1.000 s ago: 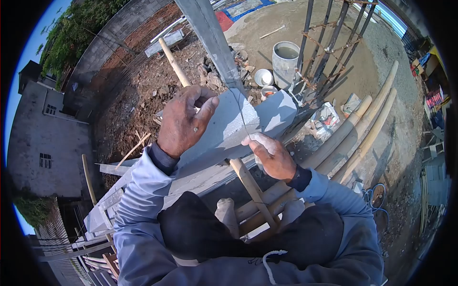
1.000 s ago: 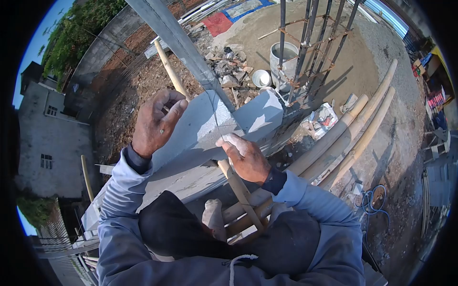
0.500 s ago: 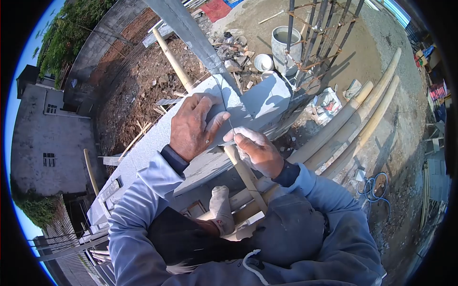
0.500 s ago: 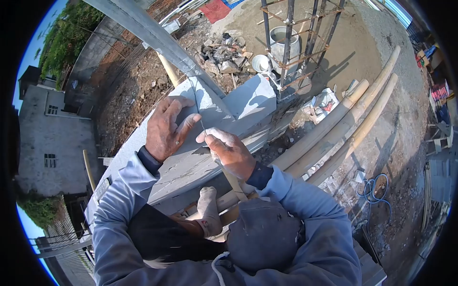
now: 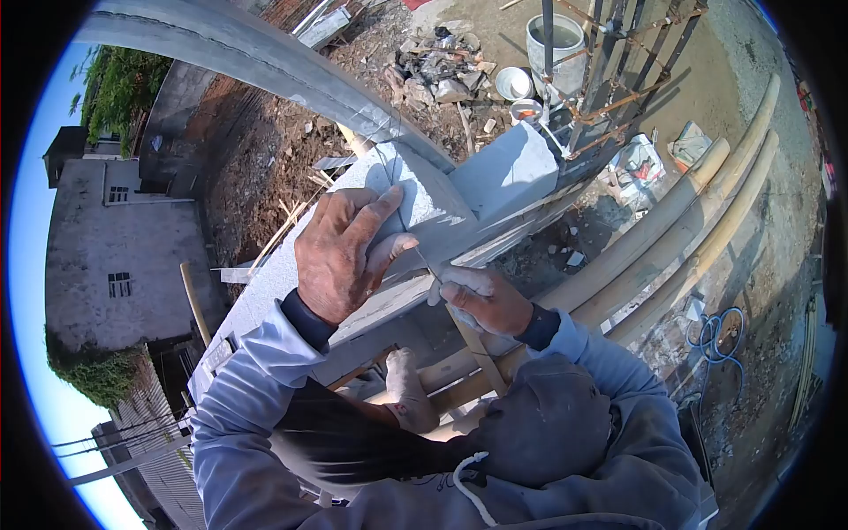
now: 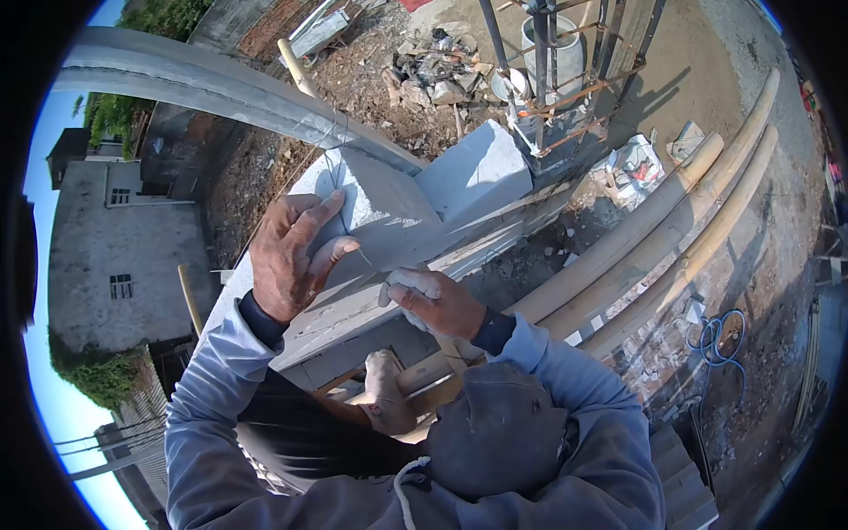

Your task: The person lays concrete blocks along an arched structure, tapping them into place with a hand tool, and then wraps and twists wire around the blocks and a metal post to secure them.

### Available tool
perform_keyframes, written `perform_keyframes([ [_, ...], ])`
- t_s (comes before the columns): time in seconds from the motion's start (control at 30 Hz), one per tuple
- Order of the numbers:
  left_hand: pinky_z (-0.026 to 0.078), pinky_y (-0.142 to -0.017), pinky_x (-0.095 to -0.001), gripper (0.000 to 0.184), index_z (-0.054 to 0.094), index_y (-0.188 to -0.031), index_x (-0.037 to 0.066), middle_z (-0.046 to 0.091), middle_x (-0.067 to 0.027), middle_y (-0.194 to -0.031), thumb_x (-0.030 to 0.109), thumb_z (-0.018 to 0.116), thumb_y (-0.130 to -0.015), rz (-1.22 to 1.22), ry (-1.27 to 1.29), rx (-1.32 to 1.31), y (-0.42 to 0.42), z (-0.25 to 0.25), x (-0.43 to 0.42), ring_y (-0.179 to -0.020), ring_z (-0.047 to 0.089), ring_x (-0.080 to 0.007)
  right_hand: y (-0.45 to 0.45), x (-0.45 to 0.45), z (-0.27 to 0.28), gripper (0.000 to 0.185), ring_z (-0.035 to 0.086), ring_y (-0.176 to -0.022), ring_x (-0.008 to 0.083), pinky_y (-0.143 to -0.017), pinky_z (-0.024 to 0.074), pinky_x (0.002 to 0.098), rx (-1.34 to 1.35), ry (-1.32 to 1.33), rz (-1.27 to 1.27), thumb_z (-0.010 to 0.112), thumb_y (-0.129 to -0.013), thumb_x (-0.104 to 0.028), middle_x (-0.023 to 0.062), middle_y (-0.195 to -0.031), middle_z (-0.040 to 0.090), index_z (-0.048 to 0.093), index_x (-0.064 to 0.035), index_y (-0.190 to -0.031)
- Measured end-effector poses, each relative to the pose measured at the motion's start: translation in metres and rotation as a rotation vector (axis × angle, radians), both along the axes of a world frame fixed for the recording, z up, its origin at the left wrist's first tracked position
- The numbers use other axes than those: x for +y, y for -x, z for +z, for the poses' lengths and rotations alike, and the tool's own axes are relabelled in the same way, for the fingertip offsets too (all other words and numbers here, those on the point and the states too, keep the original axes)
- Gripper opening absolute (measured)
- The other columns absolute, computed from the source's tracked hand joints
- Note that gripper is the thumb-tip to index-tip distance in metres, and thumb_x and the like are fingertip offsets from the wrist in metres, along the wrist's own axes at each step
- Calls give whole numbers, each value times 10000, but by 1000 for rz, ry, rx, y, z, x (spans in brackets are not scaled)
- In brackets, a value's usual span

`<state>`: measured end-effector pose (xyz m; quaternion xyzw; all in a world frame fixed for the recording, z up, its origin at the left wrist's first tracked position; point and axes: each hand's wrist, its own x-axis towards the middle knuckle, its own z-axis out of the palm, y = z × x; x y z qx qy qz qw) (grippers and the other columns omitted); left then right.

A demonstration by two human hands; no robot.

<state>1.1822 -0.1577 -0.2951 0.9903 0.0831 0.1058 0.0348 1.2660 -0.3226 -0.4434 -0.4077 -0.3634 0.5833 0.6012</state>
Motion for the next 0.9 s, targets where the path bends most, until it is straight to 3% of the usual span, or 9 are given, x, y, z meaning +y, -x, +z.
perform_keyframes([
  [0.13,481,-705,-364,497,601,-1144,48,571,-117,-920,271,733,-719,-19,-16,6,-1,-2,-4,-806,574,-270,8,-21,-30,381,587,-704,147,-671,464,287,110,139,83,481,-947,-352,89,-770,618,565,4,-1056],
  [0.23,478,-720,-368,494,599,-1149,51,568,-119,-926,251,738,-720,-2,-17,13,-1,-4,-6,-823,567,-273,20,-20,-45,383,632,-782,252,-734,484,340,-199,-34,-231,502,-937,-340,162,-854,647,553,17,-1065],
  [0.33,470,-745,-372,467,601,-1148,53,568,-125,-937,205,738,-728,17,-32,15,-1,-5,-9,-852,559,-278,23,-17,-56,345,640,-831,309,-743,487,362,-218,12,-292,513,-932,-305,190,-883,646,561,13,-1057],
  [0.43,467,-753,-373,458,603,-1142,52,570,-131,-949,177,740,-723,-2,-64,4,0,-8,-8,-852,559,-281,32,-14,-68,282,640,-813,341,-708,492,375,-160,22,-342,526,-926,-257,200,-856,641,567,0,-1035],
  [0.57,464,-754,-367,453,605,-1141,50,575,-130,-954,138,742,-718,-18,-86,-5,-1,-10,-7,-849,558,-286,32,5,-86,236,634,-747,355,-629,488,389,-344,-35,-539,578,-894,-227,176,-763,633,576,-14,-996],
  [0.7,418,-851,-393,394,613,-1126,52,558,-127,-1044,157,721,-762,106,-172,80,-2,0,-26,-962,526,-283,43,22,-103,256,612,-665,369,-574,481,405,-509,-48,-681,624,-857,-214,183,-713,623,591,-9,-1007],
  [0.77,393,-872,-397,326,613,-1081,32,539,-145,-1056,186,690,-804,170,-109,29,11,-3,-45,-980,504,-273,47,27,-111,269,612,-663,364,-576,482,411,-492,-91,-780,625,-855,-223,192,-724,623,599,-6,-1013],
  [0.83,436,-763,-354,351,605,-1091,34,574,-119,-945,153,714,-779,115,124,18,35,-14,-61,-836,542,-254,41,24,-101,298,630,-723,349,-632,496,399,-415,-69,-713,615,-865,-234,205,-801,638,609,20,-1020],
  [0.9,468,-674,-315,359,579,-1109,-1,589,-118,-875,186,681,-820,338,477,177,50,-33,-83,-737,572,-221,33,22,-92,329,652,-795,330,-692,513,362,-380,-37,-586,622,-865,-205,233,-880,648,598,58,-1060],
])
